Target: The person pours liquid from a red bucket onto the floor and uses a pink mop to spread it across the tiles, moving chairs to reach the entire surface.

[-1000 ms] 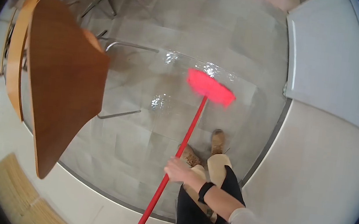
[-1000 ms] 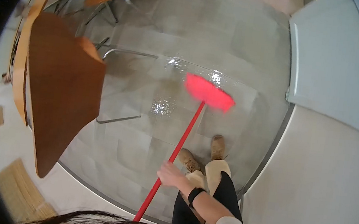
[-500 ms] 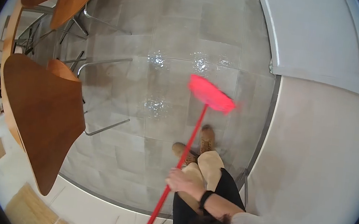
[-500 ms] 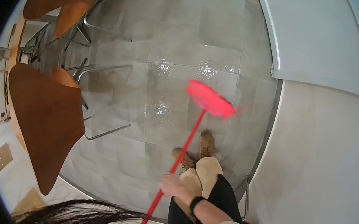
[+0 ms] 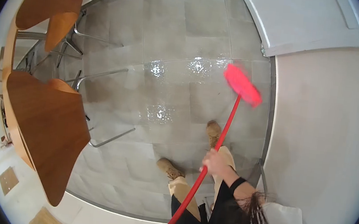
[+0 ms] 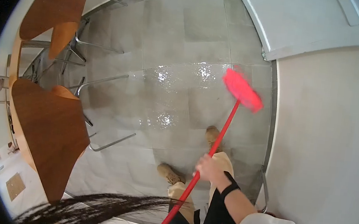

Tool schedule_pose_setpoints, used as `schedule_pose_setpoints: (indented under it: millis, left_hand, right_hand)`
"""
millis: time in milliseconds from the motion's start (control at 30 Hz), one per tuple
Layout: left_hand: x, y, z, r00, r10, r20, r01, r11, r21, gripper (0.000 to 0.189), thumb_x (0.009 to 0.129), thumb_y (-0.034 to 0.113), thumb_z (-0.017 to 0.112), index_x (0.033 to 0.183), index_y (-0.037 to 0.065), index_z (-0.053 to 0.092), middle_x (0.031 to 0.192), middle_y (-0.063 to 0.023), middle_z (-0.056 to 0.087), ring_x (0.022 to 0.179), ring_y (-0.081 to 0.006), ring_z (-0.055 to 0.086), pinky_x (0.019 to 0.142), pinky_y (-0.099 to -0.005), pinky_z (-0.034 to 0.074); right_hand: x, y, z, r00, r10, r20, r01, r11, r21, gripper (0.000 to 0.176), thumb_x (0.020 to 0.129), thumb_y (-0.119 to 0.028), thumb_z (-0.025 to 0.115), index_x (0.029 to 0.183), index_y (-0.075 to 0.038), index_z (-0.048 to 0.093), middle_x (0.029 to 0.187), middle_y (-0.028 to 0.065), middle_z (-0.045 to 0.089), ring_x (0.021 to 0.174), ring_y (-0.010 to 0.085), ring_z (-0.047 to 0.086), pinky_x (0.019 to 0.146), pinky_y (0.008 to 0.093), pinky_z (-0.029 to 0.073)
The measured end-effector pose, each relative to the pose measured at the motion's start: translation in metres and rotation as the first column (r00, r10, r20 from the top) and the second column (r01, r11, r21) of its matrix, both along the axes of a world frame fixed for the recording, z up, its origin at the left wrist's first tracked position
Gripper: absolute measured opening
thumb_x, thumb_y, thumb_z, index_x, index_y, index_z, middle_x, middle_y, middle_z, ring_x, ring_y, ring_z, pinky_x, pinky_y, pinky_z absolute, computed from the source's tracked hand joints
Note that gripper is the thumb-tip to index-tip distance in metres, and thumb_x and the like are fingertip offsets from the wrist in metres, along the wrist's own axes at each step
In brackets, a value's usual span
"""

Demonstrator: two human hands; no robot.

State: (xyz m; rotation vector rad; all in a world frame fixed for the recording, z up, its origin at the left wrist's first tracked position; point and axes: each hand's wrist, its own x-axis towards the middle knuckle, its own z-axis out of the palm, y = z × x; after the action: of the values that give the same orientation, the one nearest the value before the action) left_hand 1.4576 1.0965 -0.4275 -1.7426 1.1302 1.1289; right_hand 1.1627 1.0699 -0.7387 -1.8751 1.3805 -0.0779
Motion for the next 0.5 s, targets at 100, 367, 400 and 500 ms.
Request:
schedule_pose_setpoints:
  millis: [100, 367, 400, 500]
  left_hand:
    - [0.082, 0.005, 0.032, 0.995, 0.045, 0.084, -0.046, 0.999, 0.015, 0.052, 0.094, 0.049, 0.055, 0.085, -0.001, 0.066, 0.066, -0.0251, 0.060, 0.064, -0.0378, 0.059, 0.057, -0.0484, 0.045]
    - [0.150, 0.058, -0.035, 0.991, 0.065, -0.117, -0.082, 0.985, -0.152, 0.049, 0.095, 0.046, 0.054, 0.091, -0.001, 0.069, 0.071, -0.0272, 0.061, 0.069, -0.0385, 0.066, 0.057, -0.0432, 0.047]
    - [0.154, 0.063, -0.033, 0.996, 0.011, -0.088, -0.022, 0.993, -0.116, 0.049, 0.096, 0.047, 0.052, 0.091, 0.001, 0.069, 0.074, -0.0269, 0.063, 0.073, -0.0402, 0.066, 0.060, -0.0446, 0.048]
    - [0.174, 0.080, -0.024, 0.999, -0.047, -0.016, 0.046, 0.998, -0.037, 0.049, 0.097, 0.047, 0.049, 0.089, 0.003, 0.068, 0.077, -0.0262, 0.065, 0.081, -0.0436, 0.065, 0.066, -0.0470, 0.050]
  right_hand:
    - [0.098, 0.016, 0.013, 0.986, 0.067, 0.153, -0.065, 0.998, -0.019, 0.030, 0.066, -0.040, 0.071, 0.064, -0.011, 0.068, 0.071, 0.0078, 0.064, 0.079, 0.0245, 0.064, 0.079, 0.0394, 0.046]
    - [0.132, 0.005, -0.028, 0.995, -0.074, 0.072, 0.084, 0.984, -0.156, 0.036, 0.070, -0.043, 0.069, 0.064, -0.007, 0.068, 0.074, 0.0101, 0.066, 0.079, 0.0296, 0.061, 0.080, 0.0416, 0.048]
    - [0.134, 0.023, -0.026, 0.996, -0.083, 0.027, 0.086, 0.985, -0.152, 0.034, 0.069, -0.041, 0.069, 0.064, -0.007, 0.068, 0.074, 0.0097, 0.065, 0.079, 0.0297, 0.062, 0.080, 0.0417, 0.048]
    - [0.189, 0.089, -0.024, 0.987, -0.060, -0.148, 0.044, 0.993, -0.106, 0.025, 0.068, -0.033, 0.069, 0.067, -0.008, 0.070, 0.073, 0.0101, 0.066, 0.078, 0.0313, 0.062, 0.081, 0.0437, 0.047]
